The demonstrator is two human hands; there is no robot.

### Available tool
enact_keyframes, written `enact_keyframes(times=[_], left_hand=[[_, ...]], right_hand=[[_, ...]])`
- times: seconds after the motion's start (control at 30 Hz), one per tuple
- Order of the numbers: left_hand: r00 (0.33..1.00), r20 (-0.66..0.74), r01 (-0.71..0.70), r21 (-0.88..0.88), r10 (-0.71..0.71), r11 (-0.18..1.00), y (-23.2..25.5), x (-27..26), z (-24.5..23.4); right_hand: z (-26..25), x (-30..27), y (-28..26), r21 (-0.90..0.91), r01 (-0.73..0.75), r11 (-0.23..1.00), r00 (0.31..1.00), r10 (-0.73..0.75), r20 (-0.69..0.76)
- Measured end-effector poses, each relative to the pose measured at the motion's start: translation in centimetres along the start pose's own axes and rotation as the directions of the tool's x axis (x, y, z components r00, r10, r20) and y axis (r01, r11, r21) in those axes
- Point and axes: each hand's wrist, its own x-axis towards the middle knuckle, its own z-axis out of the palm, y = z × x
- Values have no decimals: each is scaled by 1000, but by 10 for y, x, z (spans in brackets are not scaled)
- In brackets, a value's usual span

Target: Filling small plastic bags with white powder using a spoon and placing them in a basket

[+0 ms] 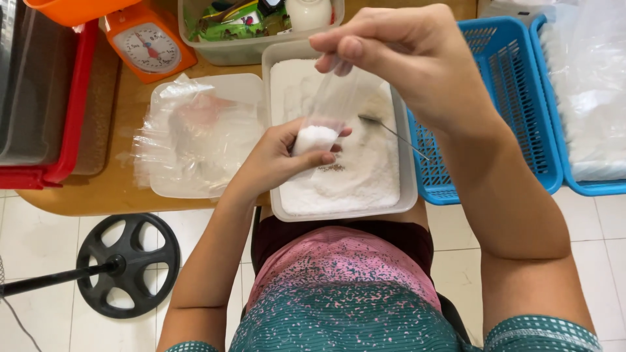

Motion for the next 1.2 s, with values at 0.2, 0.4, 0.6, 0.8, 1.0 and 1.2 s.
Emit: enact_keyframes(times=[0.2,0.4,0.6,0.8,1.0,1.2], left_hand=[[997,51,-75,241,65,968,13,-8,-4],[944,-25,275,612,-330,741,58,-18,-37],[798,-86,479,691,-596,541,67,-11,-65],[740,-112,466,797,-663,385,62,0,-70],[719,-125,395,882,-683,255,60,18,-73],[758,-116,295,939,-642,178,46,30,-83]], right_hand=[[-24,-19,-5,-65,-25,998,1000,25,-3],[-44,-14,42,-95,-246,965,954,258,150],[-29,-5,85,-284,-37,958,937,132,324],[-7,-14,131,-542,-83,837,898,298,323],[-3,-21,150,-660,56,749,950,163,266],[1,-28,175,-800,124,587,971,95,220]])
